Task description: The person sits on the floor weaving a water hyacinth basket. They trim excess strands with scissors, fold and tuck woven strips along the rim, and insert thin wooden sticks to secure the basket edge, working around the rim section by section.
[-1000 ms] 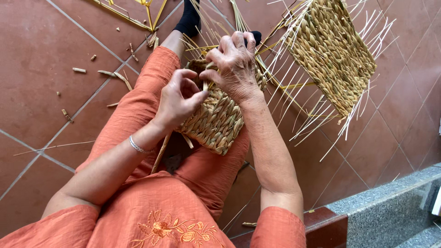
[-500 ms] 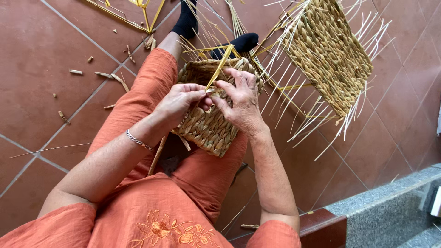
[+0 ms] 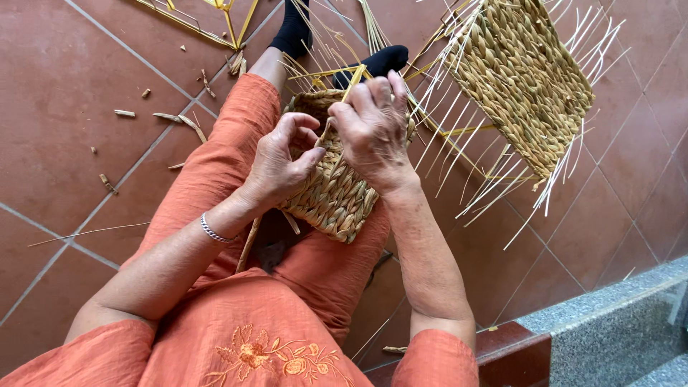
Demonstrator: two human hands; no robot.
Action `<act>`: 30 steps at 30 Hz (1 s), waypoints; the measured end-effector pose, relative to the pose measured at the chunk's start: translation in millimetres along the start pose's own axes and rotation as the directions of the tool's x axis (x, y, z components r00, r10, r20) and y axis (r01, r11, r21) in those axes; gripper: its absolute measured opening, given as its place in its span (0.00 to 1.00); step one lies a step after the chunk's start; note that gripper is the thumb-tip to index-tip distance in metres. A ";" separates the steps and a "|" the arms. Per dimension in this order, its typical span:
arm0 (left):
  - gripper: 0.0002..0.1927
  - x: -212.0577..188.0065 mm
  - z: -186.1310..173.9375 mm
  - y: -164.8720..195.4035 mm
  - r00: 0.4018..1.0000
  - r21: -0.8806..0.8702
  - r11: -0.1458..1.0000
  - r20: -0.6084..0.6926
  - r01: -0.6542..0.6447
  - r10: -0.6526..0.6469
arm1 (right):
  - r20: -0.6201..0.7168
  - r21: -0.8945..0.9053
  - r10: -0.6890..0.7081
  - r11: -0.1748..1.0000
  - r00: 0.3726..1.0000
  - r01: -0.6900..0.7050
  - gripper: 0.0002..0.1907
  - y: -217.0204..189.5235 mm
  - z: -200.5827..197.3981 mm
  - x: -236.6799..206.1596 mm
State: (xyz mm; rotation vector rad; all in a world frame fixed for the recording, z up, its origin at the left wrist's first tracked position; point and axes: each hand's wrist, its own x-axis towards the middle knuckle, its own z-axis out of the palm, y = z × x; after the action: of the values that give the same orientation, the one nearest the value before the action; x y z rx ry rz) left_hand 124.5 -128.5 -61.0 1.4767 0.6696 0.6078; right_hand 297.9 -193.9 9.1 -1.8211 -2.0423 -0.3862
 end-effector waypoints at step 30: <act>0.07 31.8 -2.5 -38.5 0.801 -0.626 0.503 0.499 0.597 -0.330 | 0.053 0.333 0.242 0.911 0.969 -0.245 0.08 8.1 -1.3 -33.1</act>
State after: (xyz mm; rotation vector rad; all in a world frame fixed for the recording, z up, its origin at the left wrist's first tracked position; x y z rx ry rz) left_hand 143.1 -104.1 -100.5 0.4994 0.4332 0.1451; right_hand 309.1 -222.9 -5.1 -1.8292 -1.7273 0.0437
